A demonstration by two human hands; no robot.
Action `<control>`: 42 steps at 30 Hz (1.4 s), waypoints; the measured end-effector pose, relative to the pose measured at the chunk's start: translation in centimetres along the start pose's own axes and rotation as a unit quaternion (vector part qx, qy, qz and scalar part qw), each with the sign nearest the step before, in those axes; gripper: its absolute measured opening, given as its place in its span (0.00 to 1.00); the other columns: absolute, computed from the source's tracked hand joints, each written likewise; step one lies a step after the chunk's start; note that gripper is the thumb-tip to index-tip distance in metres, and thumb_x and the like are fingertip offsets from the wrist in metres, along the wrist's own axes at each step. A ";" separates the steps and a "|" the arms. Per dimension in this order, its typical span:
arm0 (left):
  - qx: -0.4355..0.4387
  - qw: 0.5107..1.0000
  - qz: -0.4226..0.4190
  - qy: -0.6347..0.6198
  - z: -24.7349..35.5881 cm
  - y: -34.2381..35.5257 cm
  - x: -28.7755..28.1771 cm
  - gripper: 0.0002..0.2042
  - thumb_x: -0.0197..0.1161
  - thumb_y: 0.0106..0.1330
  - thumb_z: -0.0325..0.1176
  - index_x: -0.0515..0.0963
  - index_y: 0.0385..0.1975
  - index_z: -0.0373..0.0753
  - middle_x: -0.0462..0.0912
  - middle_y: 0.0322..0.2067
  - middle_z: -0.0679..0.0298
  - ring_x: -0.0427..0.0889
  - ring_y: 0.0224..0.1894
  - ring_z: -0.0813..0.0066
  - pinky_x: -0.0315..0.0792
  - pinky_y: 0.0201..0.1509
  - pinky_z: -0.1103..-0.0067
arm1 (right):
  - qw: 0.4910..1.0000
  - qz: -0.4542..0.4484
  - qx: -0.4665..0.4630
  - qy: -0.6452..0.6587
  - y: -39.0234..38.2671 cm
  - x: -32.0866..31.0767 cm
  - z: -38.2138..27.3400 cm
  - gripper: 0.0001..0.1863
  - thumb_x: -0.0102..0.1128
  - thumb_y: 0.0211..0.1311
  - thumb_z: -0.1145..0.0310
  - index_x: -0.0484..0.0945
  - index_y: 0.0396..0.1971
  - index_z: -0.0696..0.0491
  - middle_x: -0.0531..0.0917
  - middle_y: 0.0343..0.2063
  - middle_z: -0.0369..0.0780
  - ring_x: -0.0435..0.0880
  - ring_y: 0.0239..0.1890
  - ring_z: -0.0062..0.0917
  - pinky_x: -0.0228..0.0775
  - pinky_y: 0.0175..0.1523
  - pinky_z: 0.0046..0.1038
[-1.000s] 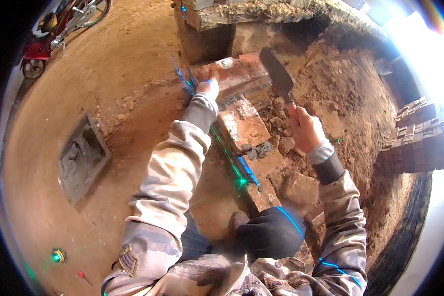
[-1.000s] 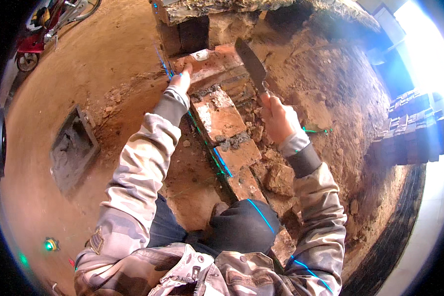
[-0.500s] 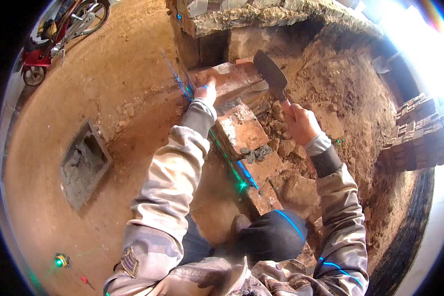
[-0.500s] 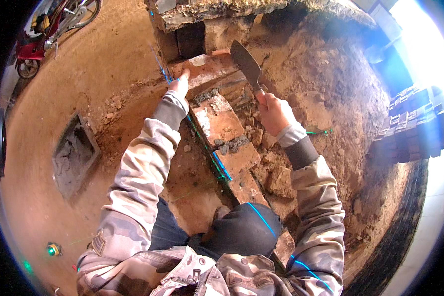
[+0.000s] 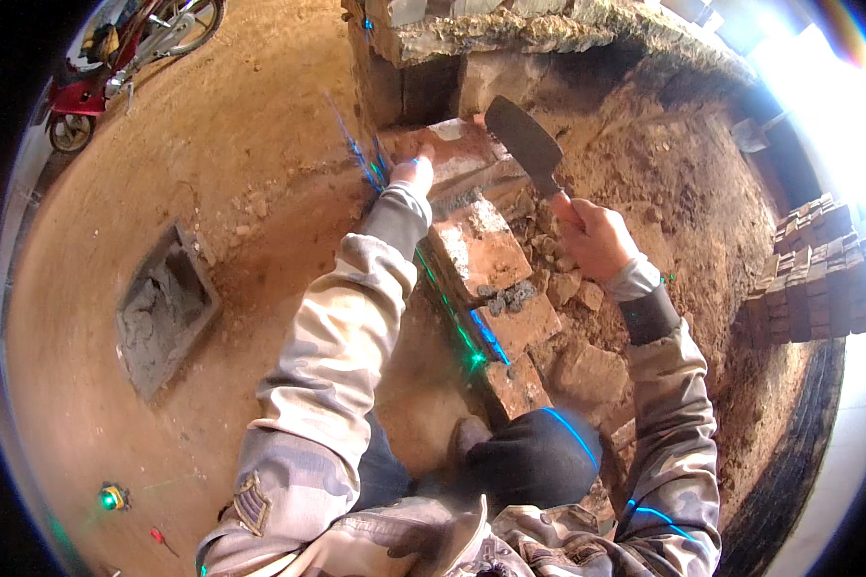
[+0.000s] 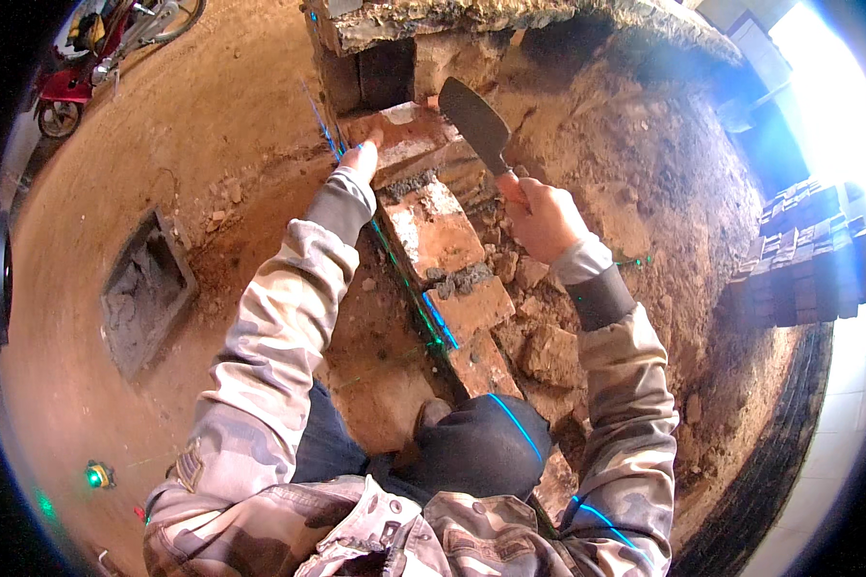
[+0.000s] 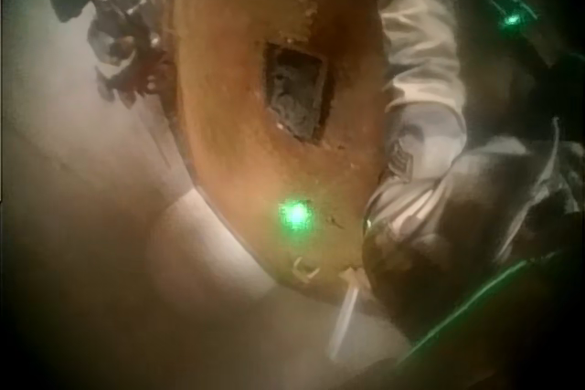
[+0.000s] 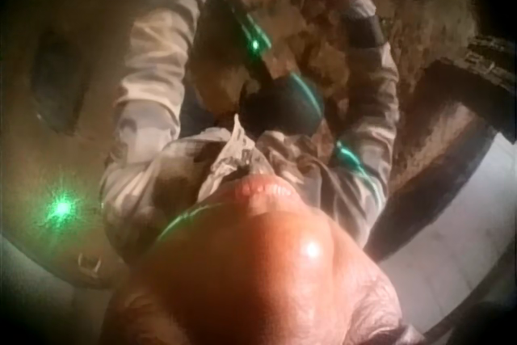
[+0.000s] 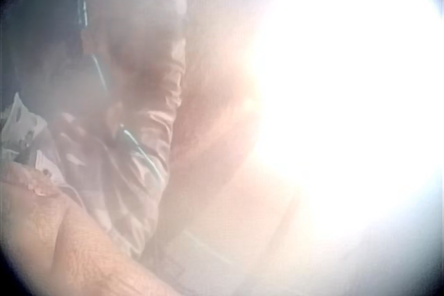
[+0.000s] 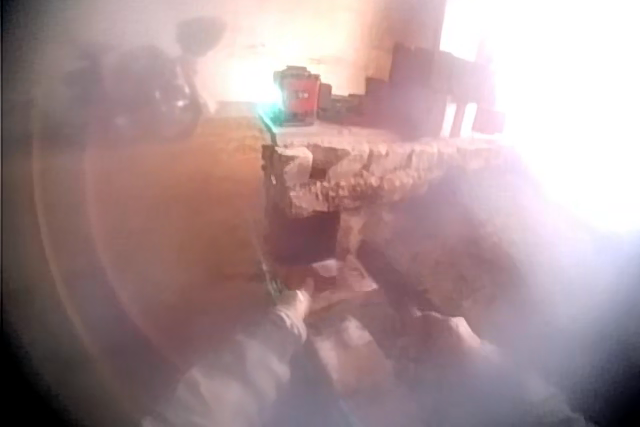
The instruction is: The person scoops mortar from a tray with a trowel, spreads it on a brick, and places the brick onto a growing wall. They tap the brick to align it with a green laser guide and repeat the process to extend the wall.
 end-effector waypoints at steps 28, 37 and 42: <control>-0.006 0.998 -0.060 -0.010 -2.3 2.3 0.1 0.44 0.51 0.64 0.68 0.74 0.56 0.23 0.70 0.61 0.34 0.65 0.70 0.45 0.60 0.71 0.67 | 0.993 -0.099 0.035 -0.046 6.1 -4.9 2.4 0.22 0.56 0.74 0.55 0.76 0.28 0.60 0.70 0.16 0.40 0.66 0.22 0.21 0.65 0.28 0.33; 0.004 0.996 -0.088 0.006 -0.7 0.9 0.8 0.44 0.52 0.63 0.68 0.74 0.56 0.24 0.70 0.61 0.33 0.65 0.70 0.46 0.61 0.71 0.67 | 0.986 -0.136 0.085 -0.056 4.4 -4.4 3.1 0.25 0.54 0.75 0.50 0.75 0.25 0.58 0.74 0.16 0.34 0.71 0.20 0.17 0.66 0.27 0.29; 0.003 0.998 -0.056 0.013 -1.1 1.4 0.2 0.44 0.52 0.63 0.68 0.75 0.55 0.23 0.73 0.59 0.34 0.67 0.69 0.46 0.62 0.70 0.68 | 0.988 -0.134 0.068 -0.017 3.8 -3.4 3.2 0.18 0.60 0.70 0.59 0.74 0.26 0.57 0.74 0.17 0.31 0.70 0.20 0.15 0.65 0.26 0.27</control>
Point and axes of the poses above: each hand's wrist, its own y-axis towards the middle knuckle, its own x-axis out of the palm, z = x × y, the point moved 8 cm from there along y, towards the middle knuckle
